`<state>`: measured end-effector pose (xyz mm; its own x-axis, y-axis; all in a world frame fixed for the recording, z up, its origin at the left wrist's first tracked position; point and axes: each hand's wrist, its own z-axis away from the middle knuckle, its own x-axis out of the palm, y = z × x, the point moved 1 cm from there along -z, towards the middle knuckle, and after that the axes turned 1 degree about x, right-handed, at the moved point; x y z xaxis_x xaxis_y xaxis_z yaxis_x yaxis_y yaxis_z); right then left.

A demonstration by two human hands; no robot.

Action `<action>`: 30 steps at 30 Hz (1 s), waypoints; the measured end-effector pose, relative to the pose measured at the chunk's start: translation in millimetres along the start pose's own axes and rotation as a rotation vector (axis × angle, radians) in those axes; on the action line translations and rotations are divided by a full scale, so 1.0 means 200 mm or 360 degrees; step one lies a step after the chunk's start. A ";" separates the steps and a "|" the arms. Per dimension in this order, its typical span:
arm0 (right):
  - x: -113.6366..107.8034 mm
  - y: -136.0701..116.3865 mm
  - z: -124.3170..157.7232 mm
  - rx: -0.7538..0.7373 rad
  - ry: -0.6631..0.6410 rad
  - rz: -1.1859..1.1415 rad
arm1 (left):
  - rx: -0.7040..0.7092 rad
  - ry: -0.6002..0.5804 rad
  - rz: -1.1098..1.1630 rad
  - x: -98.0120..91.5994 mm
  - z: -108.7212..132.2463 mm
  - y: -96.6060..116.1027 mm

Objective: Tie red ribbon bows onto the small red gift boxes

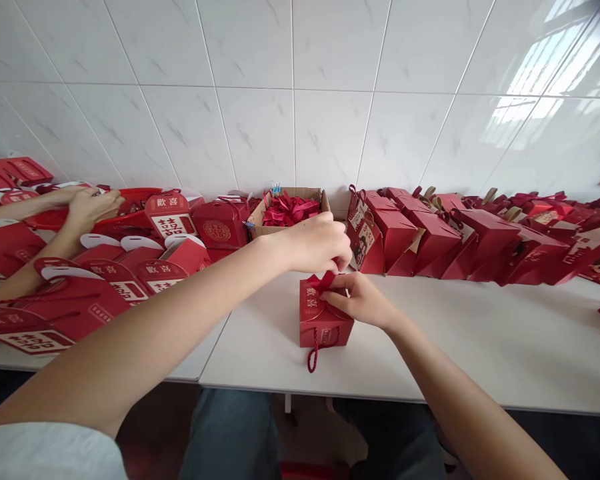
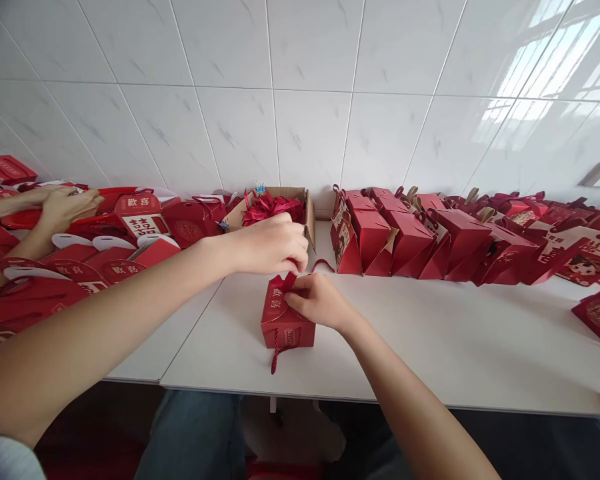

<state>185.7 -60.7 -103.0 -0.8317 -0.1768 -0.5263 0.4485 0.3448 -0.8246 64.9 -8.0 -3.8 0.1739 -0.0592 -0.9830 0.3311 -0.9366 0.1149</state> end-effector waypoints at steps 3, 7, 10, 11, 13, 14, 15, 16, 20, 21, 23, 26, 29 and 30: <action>0.01 0.03 0.01 0.0112 0.0042 -0.0172 | 0.0005 -0.0020 -0.0020 0.05 -0.06 -0.10; 0.03 0.06 0.01 0.0158 0.0130 -0.0289 | -0.0172 0.0315 -0.0152 0.16 -0.03 -0.19; 0.05 0.07 0.01 0.0121 0.0157 -0.0352 | -0.0517 0.0868 -0.0004 0.23 0.10 -0.17; 0.05 0.07 0.01 0.0108 0.0160 -0.0370 | -0.0648 0.0980 0.0191 0.25 0.15 -0.15; 0.05 0.08 0.01 0.0088 0.0153 -0.0391 | -0.0914 0.0875 0.0719 0.30 0.24 -0.11; 0.05 0.08 0.02 0.0079 0.0153 -0.0393 | -0.0970 0.0741 0.0945 0.33 0.27 -0.09; 0.05 0.08 0.02 0.0071 0.0153 -0.0393 | -0.0969 0.0615 0.1111 0.35 0.30 -0.07; 0.05 0.08 0.02 0.0068 0.0153 -0.0393 | -0.0969 0.0565 0.1193 0.37 0.32 -0.05; 0.06 0.08 0.02 0.0116 0.0220 -0.0464 | -0.0934 0.0796 0.1124 0.42 0.34 -0.02; 0.06 0.08 0.02 0.0128 0.0239 -0.0502 | -0.0913 0.0854 0.1123 0.43 0.34 -0.01; 0.07 0.08 0.01 0.0121 0.0254 -0.0594 | -0.0870 0.0889 0.1178 0.45 0.34 -0.01; 0.08 0.10 0.00 0.0085 0.0261 -0.0685 | -0.0837 0.0878 0.1252 0.47 0.34 0.00; 0.09 0.11 0.01 0.0090 0.0364 -0.0648 | -0.0792 0.0922 0.1299 0.48 0.34 0.00; 0.10 0.11 0.01 0.0086 0.0415 -0.0622 | -0.0778 0.0942 0.1314 0.48 0.34 0.00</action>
<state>180.2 -58.3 -132.2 -0.9929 -0.0442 -0.1107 0.0964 0.2488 -0.9637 18.7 -36.8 -108.8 0.8773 -0.3029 -0.3723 0.2163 -0.4429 0.8701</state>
